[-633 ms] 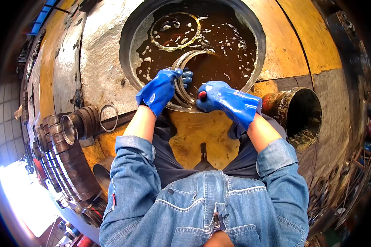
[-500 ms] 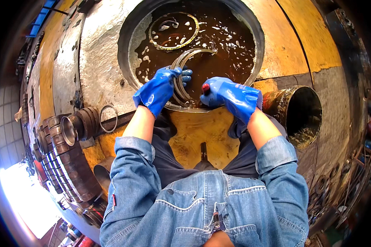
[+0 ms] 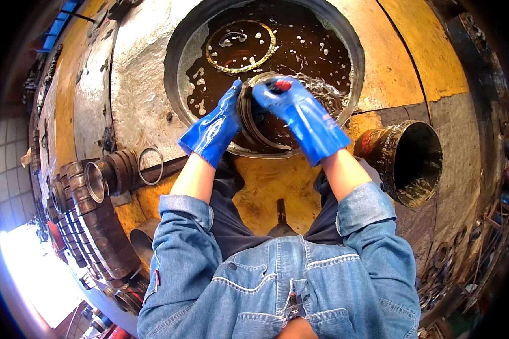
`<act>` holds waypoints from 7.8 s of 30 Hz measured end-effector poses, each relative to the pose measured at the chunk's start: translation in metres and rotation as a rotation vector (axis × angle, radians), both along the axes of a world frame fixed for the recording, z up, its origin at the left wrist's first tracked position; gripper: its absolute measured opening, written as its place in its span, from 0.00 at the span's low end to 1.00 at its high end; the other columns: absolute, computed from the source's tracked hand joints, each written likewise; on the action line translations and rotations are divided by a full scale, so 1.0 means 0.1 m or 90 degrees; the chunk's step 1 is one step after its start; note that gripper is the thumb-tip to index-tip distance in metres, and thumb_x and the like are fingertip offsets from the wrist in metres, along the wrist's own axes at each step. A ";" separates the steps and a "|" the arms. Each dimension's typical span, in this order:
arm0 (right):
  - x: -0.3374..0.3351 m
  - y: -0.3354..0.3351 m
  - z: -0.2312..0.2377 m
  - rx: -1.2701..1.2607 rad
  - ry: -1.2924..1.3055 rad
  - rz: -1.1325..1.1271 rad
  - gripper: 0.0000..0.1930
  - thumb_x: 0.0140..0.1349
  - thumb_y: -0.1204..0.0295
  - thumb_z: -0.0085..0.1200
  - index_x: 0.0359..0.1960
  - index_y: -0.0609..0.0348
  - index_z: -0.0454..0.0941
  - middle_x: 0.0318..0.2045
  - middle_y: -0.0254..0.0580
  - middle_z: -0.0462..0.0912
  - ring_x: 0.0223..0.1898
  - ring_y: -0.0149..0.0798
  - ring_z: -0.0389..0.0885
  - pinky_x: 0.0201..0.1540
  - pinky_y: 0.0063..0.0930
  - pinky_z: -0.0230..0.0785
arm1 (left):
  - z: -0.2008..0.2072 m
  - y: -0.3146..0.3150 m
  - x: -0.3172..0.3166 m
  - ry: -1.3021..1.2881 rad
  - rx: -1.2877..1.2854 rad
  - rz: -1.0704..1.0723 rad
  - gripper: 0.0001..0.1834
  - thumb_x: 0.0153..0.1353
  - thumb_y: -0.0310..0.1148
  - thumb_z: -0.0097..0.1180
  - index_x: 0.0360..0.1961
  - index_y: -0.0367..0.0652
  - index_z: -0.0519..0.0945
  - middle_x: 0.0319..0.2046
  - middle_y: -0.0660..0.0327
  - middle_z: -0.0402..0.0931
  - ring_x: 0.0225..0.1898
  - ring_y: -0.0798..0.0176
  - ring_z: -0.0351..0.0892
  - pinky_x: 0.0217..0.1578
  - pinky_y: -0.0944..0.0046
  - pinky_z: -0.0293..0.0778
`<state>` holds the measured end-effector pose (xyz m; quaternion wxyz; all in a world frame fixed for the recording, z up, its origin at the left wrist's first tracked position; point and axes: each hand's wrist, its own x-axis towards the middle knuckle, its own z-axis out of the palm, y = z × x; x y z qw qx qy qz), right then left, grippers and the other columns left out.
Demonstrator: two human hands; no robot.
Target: The person cleans metal rings in a bucket of liquid using a brush, rotating the rings and scrubbing their surfaces.
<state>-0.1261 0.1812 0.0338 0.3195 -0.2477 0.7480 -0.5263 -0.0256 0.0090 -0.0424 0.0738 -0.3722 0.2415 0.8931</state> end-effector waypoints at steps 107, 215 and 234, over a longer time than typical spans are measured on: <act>-0.42 -0.12 0.26 0.144 -0.069 -0.043 0.19 0.59 0.55 0.59 0.37 0.60 0.86 0.31 0.49 0.87 0.33 0.44 0.85 0.43 0.40 0.76 | 0.63 0.32 0.41 0.106 -0.445 -0.049 0.24 0.66 0.20 0.58 0.64 0.34 0.78 0.51 0.54 0.86 0.41 0.63 0.86 0.44 0.66 0.80; -0.33 -0.15 0.30 0.160 0.025 0.026 0.28 0.55 0.44 0.63 0.40 0.59 0.88 0.35 0.53 0.90 0.37 0.49 0.88 0.47 0.37 0.78 | 0.52 0.37 0.44 0.050 -0.459 0.016 0.14 0.72 0.29 0.59 0.56 0.34 0.82 0.45 0.55 0.87 0.42 0.61 0.86 0.50 0.61 0.82; -0.53 0.13 -0.10 0.174 0.018 -0.148 0.22 0.65 0.52 0.58 0.43 0.61 0.86 0.40 0.55 0.89 0.43 0.54 0.88 0.49 0.40 0.78 | 0.59 0.34 0.44 0.040 -0.451 0.007 0.18 0.71 0.24 0.58 0.60 0.32 0.79 0.52 0.49 0.86 0.45 0.59 0.87 0.51 0.59 0.84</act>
